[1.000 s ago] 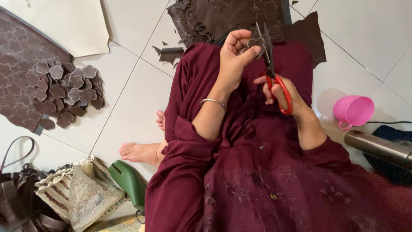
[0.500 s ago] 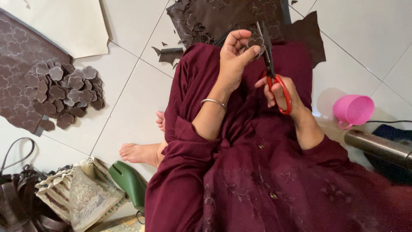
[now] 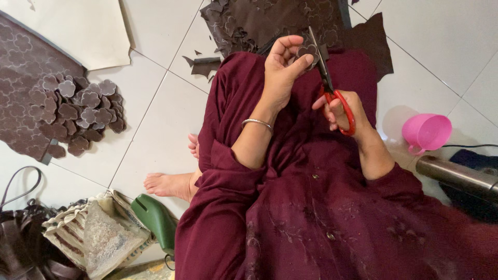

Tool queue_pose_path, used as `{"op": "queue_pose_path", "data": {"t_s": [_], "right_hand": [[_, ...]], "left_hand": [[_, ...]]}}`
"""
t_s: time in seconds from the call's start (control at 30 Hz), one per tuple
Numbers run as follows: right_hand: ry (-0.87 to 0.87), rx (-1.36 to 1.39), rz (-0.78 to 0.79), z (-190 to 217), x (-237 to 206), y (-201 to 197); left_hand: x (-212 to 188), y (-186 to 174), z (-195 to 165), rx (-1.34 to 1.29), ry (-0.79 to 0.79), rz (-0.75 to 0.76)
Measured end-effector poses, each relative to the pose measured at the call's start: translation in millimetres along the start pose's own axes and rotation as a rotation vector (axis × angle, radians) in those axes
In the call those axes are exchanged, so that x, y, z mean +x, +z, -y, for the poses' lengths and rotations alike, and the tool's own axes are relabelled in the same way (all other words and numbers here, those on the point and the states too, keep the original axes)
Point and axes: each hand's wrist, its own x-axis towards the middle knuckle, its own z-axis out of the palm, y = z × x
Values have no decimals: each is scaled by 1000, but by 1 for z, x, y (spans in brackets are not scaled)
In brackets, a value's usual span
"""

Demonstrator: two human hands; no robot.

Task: The person sits on the floor cutting flower-shaped pieces from brown patterned leather using red-handled scissors, trimming around pre-marked outlines. They set each finished flower onto a growing pile of cut pieces on the floor and pick up new leather sections to continue cutting.

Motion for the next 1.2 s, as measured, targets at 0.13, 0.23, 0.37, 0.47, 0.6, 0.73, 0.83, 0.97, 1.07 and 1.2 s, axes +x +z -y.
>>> {"op": "queue_pose_path", "data": {"t_s": [0.13,0.23,0.37,0.47,0.6,0.73,0.83,0.97,1.07,1.2], "right_hand": [[-139,50,-62,5,-2,5],[-192,127,-89,14,4,6],[-162,39,-218,26,18,8],[-189,37,-252,33,25,9],[-209,33,-276,38,29,9],[-122,93,-120,35,28,4],[-96,11,-15,27,20,2],[-128,-75,60,21,11,2],[-105,-81,93,21,10,2],[-77,-75,114,25,11,3]], "left_hand": [[2,-3,2,41,-32,-18],[4,-8,8,85,-75,-1],[5,-13,16,15,-145,115],[3,-14,17,44,-208,152],[3,-13,13,54,-239,163],[5,-9,11,13,-128,42],[5,-7,10,-19,-74,-28],[6,-5,9,-55,-60,-90],[7,-5,8,-66,-58,-85],[5,-5,8,-26,-56,-61]]}}
